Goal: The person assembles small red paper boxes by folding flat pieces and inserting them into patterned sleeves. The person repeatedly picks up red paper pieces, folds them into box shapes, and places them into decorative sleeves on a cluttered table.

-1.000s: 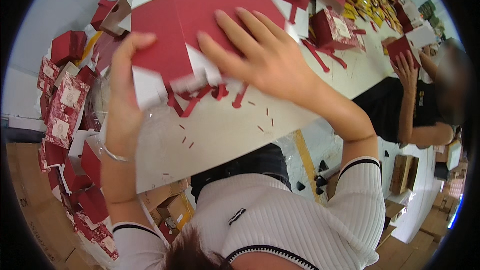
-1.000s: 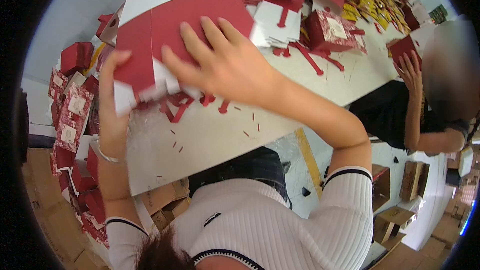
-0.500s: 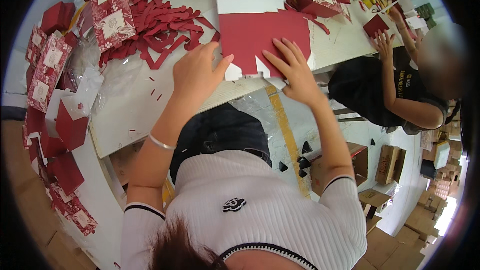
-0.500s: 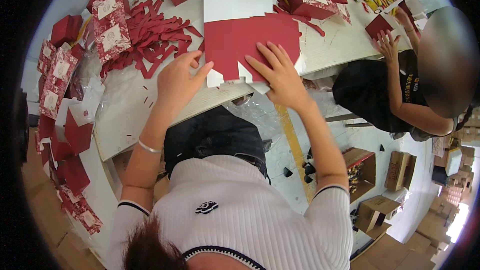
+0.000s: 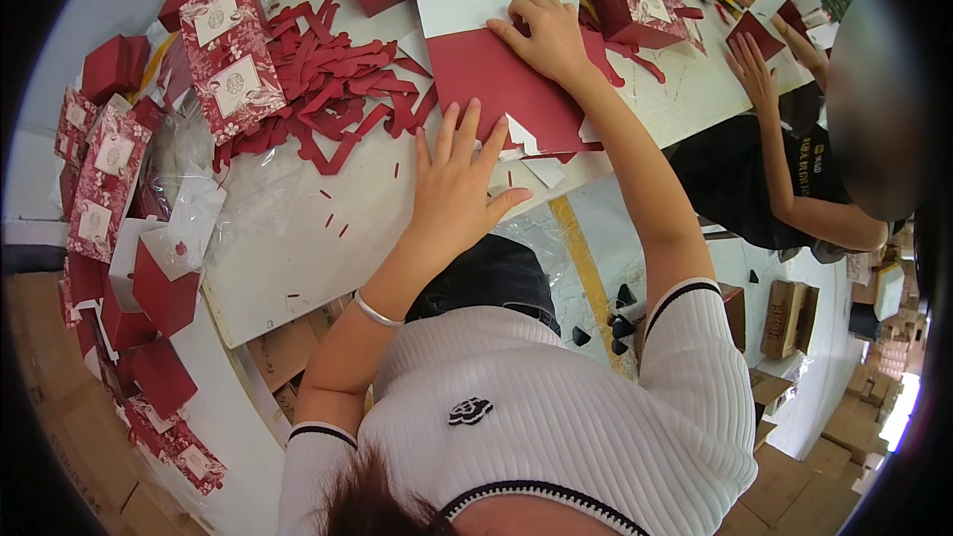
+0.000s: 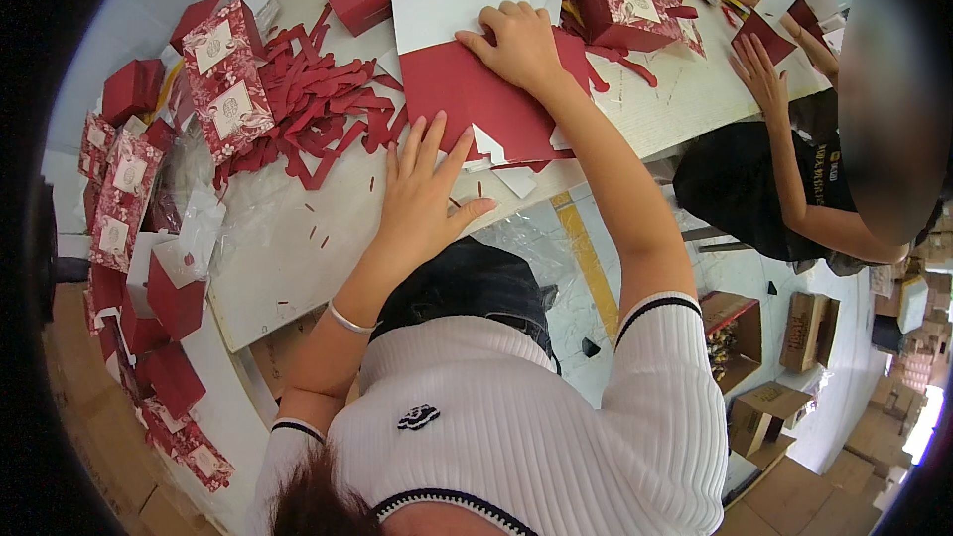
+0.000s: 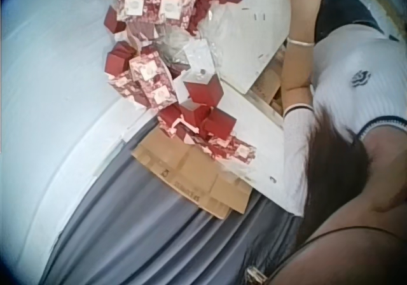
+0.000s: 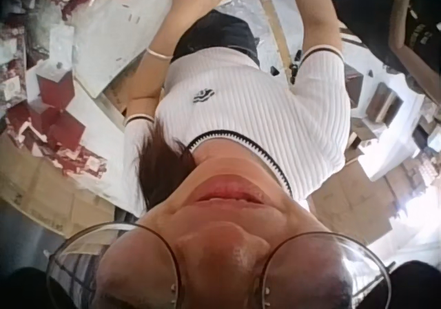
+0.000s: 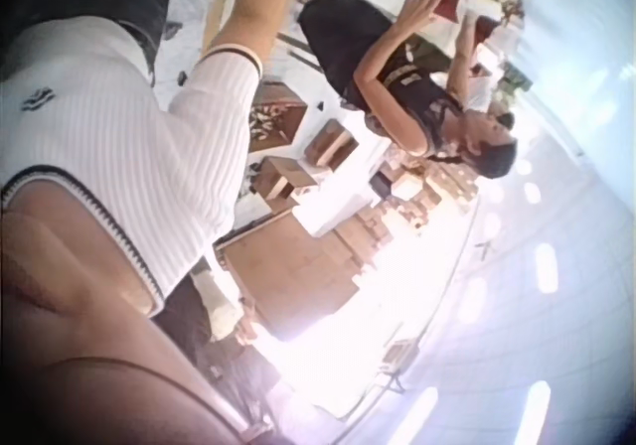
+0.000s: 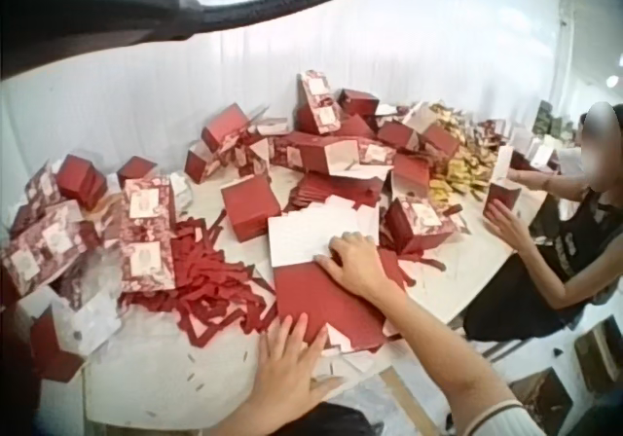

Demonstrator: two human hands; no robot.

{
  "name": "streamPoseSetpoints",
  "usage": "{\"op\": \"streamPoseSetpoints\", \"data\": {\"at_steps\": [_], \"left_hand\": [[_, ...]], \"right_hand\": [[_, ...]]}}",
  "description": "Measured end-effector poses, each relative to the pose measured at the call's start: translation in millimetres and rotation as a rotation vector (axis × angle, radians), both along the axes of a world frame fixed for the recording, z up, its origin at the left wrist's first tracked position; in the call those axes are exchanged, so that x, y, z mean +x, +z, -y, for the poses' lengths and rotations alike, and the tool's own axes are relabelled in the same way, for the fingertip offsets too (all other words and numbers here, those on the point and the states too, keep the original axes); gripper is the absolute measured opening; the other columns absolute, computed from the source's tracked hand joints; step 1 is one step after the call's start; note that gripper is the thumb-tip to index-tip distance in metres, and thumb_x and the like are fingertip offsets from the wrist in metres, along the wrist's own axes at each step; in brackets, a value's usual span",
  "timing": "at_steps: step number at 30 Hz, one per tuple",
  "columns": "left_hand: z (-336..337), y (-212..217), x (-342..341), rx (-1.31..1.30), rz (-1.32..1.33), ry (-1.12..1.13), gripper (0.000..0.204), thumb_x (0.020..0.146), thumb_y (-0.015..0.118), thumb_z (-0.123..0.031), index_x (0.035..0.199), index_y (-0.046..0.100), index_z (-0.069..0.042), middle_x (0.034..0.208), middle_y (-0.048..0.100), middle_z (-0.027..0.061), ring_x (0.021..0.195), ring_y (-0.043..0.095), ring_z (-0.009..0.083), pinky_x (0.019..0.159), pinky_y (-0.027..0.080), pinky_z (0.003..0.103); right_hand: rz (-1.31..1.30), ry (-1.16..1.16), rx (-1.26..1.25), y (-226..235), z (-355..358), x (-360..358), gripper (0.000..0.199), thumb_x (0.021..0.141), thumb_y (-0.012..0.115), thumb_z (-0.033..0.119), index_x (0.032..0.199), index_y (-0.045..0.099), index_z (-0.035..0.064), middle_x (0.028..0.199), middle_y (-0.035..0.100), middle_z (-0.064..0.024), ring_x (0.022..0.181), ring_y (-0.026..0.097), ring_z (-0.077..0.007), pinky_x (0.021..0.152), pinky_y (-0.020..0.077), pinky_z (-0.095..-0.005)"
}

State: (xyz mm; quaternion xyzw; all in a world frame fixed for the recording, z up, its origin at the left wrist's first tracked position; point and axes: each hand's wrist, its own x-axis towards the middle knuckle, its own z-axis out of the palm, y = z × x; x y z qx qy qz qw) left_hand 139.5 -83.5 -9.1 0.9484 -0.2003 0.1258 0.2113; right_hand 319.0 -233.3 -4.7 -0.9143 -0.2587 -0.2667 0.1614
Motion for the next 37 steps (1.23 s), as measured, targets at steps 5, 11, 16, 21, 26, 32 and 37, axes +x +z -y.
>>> {"op": "streamPoseSetpoints", "data": {"at_steps": [5,11,16,21,26,32,37], "left_hand": [[-5,-2,8,-0.37,-0.023,-0.031,0.072,0.074,0.062,-0.042,0.126,0.037,0.001,0.131,0.03,0.0256,0.125,0.024,0.0384,0.1,0.024,0.047],[3,-7,12,-0.377,-0.046,0.016,0.074,0.074,0.064,-0.041,0.127,0.034,0.002,0.133,0.027,0.0281,0.125,0.024,0.041,0.101,0.024,0.043],[5,-15,10,-0.206,0.037,0.019,0.078,0.073,0.063,-0.044,0.129,0.032,0.001,0.133,0.025,0.0292,0.126,0.022,0.0409,0.102,0.021,0.046],[6,-7,8,-0.334,0.11,0.159,0.087,0.068,0.063,-0.049,0.131,0.029,0.001,0.136,0.021,0.0276,0.126,0.018,0.043,0.1,0.013,0.056],[-11,48,1,-0.356,0.228,0.309,0.104,0.063,0.07,-0.045,0.135,0.013,0.003,0.138,0.004,0.0323,0.128,0.009,0.0465,0.1,0.011,0.057],[-42,52,9,-0.705,0.444,0.387,0.118,0.054,0.079,-0.036,0.133,0.003,0.008,0.132,0.013,0.0373,0.121,0.019,0.0513,0.097,0.023,0.053],[-60,60,1,-1.111,0.5,0.173,0.115,0.059,0.078,-0.033,0.131,0.001,0.012,0.135,0.017,0.0279,0.122,0.026,0.0432,0.101,0.023,0.045]], "right_hand": [[0.449,0.064,-0.011,15,-3,2,0.019,0.071,0.065,0.027,0.064,0.059,0.01,0.068,0.052,-0.0029,0.07,0.049,-0.0198,0.064,0.0342,-0.033],[0.266,0.138,0.055,0,-3,-3,0.02,0.074,0.063,0.026,0.068,0.061,0.0075,0.069,0.053,-0.0052,0.066,0.051,-0.0224,0.061,0.0382,-0.0341],[-0.005,0.0,-0.014,1,-22,5,0.035,0.077,0.059,0.035,0.063,0.06,0.0024,0.07,0.055,-0.012,0.07,0.054,-0.0278,0.064,0.0409,-0.0382],[0.188,-0.051,0.028,43,-35,-20,0.044,0.079,0.055,0.037,0.052,0.057,0.0023,0.058,0.056,-0.0162,0.053,0.055,-0.0316,0.055,0.0424,-0.0429],[0.323,-0.117,0.062,120,-68,-75,0.048,0.084,0.053,0.033,0.047,0.051,0.0032,0.048,0.049,-0.0143,0.044,0.049,-0.0301,0.046,0.0361,-0.0412],[0.104,0.122,0.088,146,-135,-130,0.047,0.081,0.055,0.039,0.049,0.055,0.0042,0.048,0.05,-0.0138,0.044,0.047,-0.0308,0.047,0.0378,-0.0381],[-0.037,0.267,-0.015,166,-170,-143,0.045,0.08,0.054,0.042,0.056,0.06,0.0043,0.049,0.05,-0.0144,0.05,0.053,-0.0331,0.046,0.0398,-0.0382]]}}
